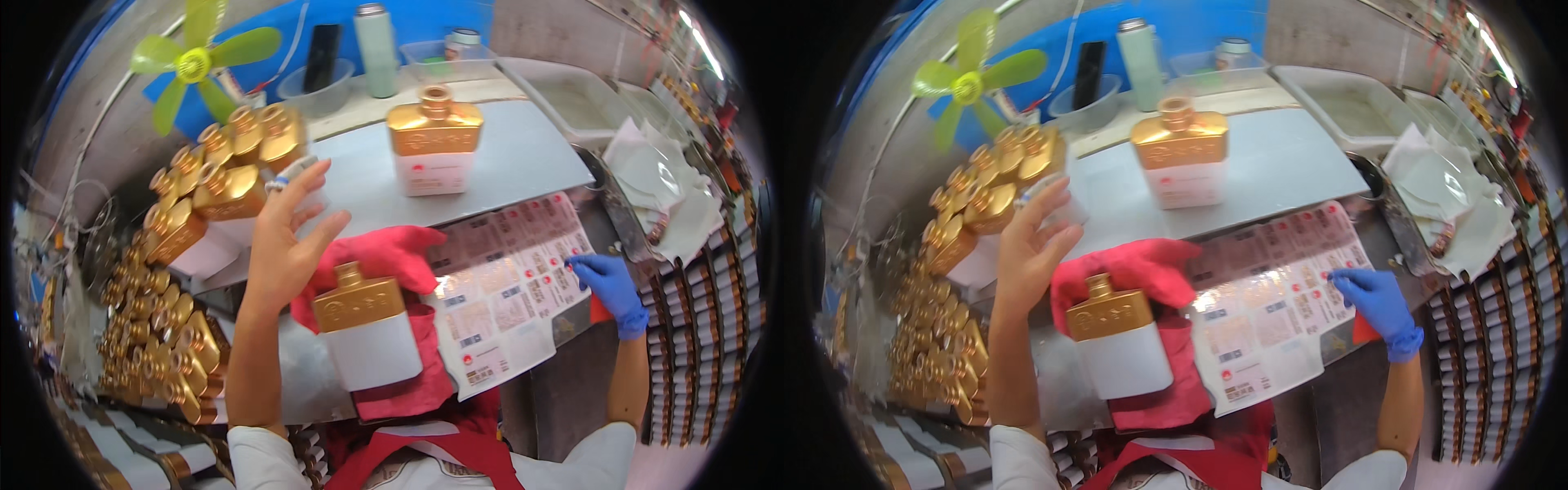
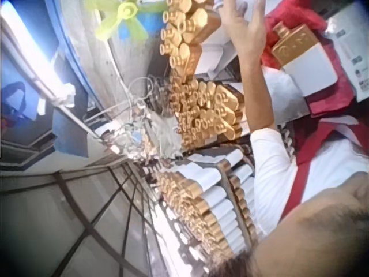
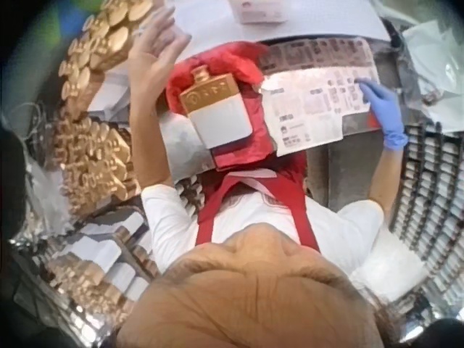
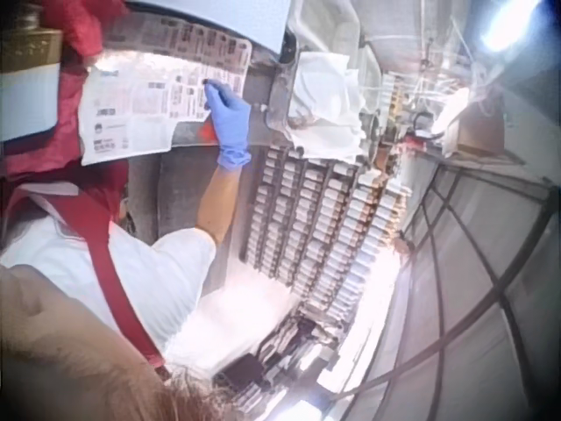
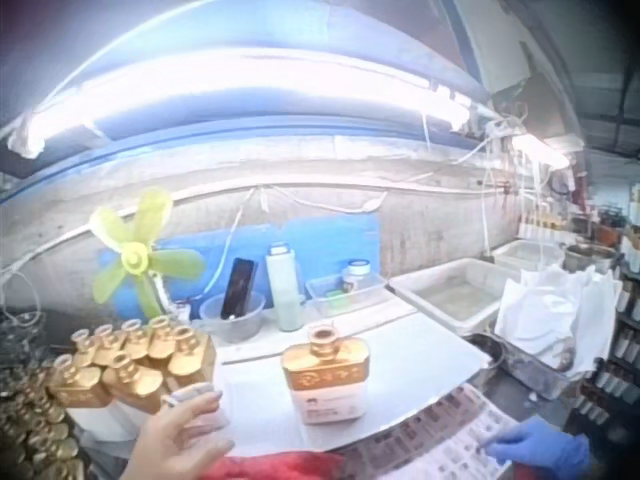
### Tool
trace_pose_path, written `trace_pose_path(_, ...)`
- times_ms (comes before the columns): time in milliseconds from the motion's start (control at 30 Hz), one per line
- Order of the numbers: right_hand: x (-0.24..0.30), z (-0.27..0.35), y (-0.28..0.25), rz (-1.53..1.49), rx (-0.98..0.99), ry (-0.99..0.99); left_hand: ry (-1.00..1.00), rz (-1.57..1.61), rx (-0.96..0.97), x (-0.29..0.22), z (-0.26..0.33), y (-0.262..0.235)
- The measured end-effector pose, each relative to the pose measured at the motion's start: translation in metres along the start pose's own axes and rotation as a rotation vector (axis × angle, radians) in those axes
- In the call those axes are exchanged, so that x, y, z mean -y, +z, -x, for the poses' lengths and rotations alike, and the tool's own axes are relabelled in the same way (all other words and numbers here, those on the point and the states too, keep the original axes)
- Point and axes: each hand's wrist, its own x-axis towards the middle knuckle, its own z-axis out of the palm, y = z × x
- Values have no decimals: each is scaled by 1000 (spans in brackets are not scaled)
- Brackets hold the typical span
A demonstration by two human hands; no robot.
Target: The person applies adhesive labels to white bottles with gold caps. They pick up a label, peel it from the backing sheet, and carefully align and smooth it onto the bottle's surface. The person handles the bottles one at a time, rotating them to apply labels to different sides.
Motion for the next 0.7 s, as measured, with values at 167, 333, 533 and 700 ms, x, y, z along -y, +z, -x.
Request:
trace_pose_path(167, -16, 23, 38, -154, 83, 74, -102, 96, -129, 22, 72, -30)
trace_pose_path(333, -29, 44, 54, -194, 104, 113, -203, 154, -221, 53, 135, -32)
trace_pose_path(533, -45, 90, 38, -323, -59, 166, -163, 76, -267, 64, 171, -16)
trace_pose_path(700, -135, 150, 26, -768, -445, 146, -169, -7, -394, 65, 186, -8)
